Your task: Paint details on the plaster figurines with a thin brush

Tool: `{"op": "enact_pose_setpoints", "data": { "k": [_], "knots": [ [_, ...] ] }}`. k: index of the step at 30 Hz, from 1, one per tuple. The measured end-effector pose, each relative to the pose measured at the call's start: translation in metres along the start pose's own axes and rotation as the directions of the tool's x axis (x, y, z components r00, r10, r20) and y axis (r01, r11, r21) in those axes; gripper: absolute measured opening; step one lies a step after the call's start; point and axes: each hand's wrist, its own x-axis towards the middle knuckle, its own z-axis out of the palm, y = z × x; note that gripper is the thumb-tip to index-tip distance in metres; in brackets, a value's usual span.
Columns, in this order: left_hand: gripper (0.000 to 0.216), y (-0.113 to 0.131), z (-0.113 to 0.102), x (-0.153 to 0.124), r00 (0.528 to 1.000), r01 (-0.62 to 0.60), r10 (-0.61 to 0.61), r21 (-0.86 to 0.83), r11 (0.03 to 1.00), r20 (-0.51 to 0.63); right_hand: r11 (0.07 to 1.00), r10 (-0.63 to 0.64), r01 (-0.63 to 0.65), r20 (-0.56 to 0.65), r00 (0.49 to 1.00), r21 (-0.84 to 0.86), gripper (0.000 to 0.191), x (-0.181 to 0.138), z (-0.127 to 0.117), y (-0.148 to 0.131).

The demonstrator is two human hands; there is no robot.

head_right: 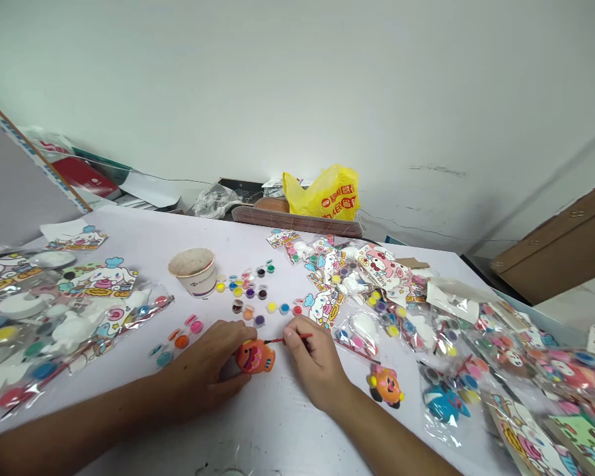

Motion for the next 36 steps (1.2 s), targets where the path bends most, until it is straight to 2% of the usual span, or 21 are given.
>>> {"op": "enact_pose_setpoints", "data": {
  "k": [4,10,15,21,26,36],
  "knots": [
    [0.027,-0.0012,0.001,0.0004,1.0,-0.012,0.012,-0.005,1.0,-0.018,0.998,0.045,-0.045,-0.001,0.999,-0.053,0.038,0.0009,0.0012,0.0003],
    [0.024,-0.0009,0.0008,0.0005,1.0,-0.018,0.018,0.003,1.0,-0.002,1.0,0.013,-0.012,0.048,0.999,-0.027,0.037,0.0003,0.0007,0.0004],
    [0.028,-0.0011,0.0003,0.0012,1.0,-0.026,0.026,0.011,1.0,-0.015,0.999,0.027,-0.027,-0.001,1.0,-0.03,0.038,0.001,0.0015,0.0011],
    [0.027,-0.0042,0.0032,-0.0001,0.999,-0.029,0.029,-0.001,1.0,-0.03,0.997,0.049,-0.049,0.001,0.999,-0.055,0.038,0.001,0.002,0.0007],
    [0.027,-0.0047,0.0043,0.0002,0.999,-0.036,0.036,0.008,0.999,-0.035,1.0,0.006,-0.005,0.046,0.999,-0.016,0.035,-0.0004,0.0011,-0.0002],
    [0.028,-0.0029,0.0026,-0.0002,0.999,-0.038,0.039,0.018,0.999,-0.028,0.999,0.046,-0.046,0.044,0.998,-0.022,0.035,0.0012,0.0014,-0.0007]
  ]
}}
